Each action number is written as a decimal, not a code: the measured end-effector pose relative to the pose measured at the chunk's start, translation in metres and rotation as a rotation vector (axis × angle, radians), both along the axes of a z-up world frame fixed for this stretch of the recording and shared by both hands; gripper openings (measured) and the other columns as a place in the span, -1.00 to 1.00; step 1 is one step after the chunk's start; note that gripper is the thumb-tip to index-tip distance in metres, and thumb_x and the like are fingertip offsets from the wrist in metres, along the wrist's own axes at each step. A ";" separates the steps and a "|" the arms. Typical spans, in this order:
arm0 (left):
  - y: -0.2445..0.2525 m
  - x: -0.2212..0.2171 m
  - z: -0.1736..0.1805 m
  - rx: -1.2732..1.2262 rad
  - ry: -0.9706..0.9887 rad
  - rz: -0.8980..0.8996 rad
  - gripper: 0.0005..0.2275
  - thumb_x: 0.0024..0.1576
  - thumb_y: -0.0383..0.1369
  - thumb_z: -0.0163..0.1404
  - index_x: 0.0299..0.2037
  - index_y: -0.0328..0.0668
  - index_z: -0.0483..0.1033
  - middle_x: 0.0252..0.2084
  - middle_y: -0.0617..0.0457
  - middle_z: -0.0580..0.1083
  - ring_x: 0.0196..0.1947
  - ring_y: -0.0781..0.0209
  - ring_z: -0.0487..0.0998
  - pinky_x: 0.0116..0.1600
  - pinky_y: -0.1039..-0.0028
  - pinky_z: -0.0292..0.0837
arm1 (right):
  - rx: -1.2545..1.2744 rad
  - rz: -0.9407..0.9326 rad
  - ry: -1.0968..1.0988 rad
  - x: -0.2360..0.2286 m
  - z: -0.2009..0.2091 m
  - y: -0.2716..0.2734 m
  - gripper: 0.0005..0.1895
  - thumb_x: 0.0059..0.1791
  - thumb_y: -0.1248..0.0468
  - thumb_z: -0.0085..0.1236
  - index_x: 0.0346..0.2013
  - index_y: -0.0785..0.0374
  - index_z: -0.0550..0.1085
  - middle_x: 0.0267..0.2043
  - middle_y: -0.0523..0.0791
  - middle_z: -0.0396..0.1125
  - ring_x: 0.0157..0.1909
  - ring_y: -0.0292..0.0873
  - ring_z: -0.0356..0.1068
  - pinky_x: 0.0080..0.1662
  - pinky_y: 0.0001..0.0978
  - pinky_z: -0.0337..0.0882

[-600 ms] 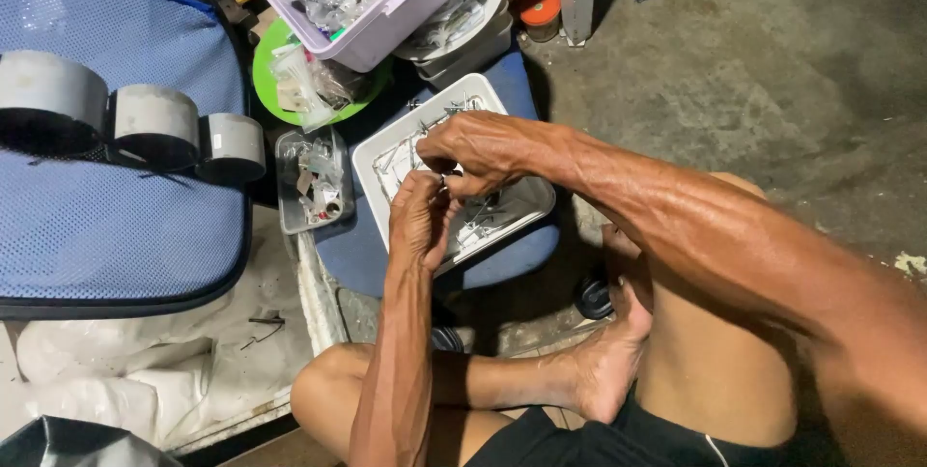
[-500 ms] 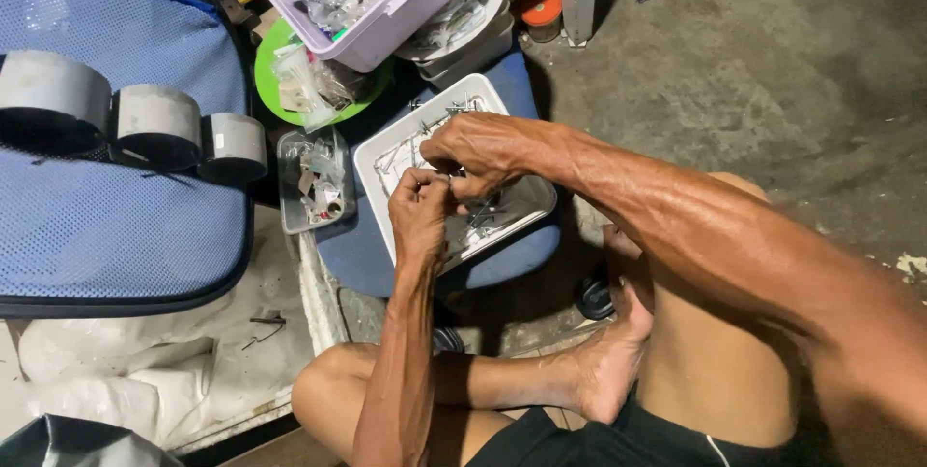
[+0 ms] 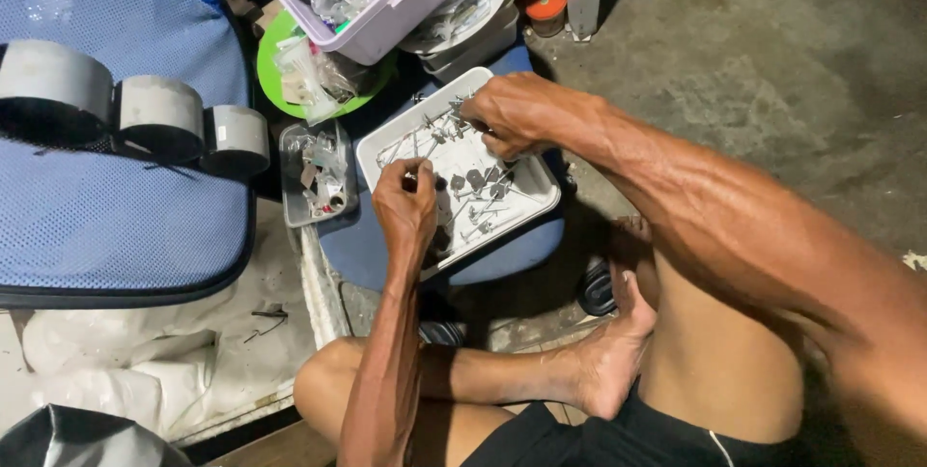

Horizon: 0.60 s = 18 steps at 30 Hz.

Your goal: The person sits cross-legged on the floor with a white tray on a chair seat, picks small metal components from the tray, and fits them together by hand one at a time, placing the assembled pieces back onto the tray.

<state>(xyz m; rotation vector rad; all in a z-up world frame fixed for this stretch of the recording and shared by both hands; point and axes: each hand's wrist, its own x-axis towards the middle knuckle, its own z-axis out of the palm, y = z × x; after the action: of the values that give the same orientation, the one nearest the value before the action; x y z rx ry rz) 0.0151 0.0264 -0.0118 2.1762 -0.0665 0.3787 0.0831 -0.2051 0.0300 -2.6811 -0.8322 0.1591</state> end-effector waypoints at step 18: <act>-0.013 0.023 0.002 0.106 -0.167 -0.167 -0.91 0.07 -0.47 0.16 -0.26 -0.18 0.57 -0.33 -0.06 0.51 -0.34 0.06 0.56 -0.22 0.34 0.48 | 0.229 0.103 0.037 -0.014 0.016 0.002 -0.68 -0.05 0.18 0.21 -0.10 0.32 0.47 -0.28 0.16 0.45 -0.16 0.32 0.50 -0.08 0.27 0.51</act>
<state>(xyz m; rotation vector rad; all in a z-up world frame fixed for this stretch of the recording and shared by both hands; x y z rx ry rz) 0.0383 0.0134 -0.0093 2.2198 -0.3664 0.4697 0.0695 -0.2033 0.0459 -2.4171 -0.9190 0.1287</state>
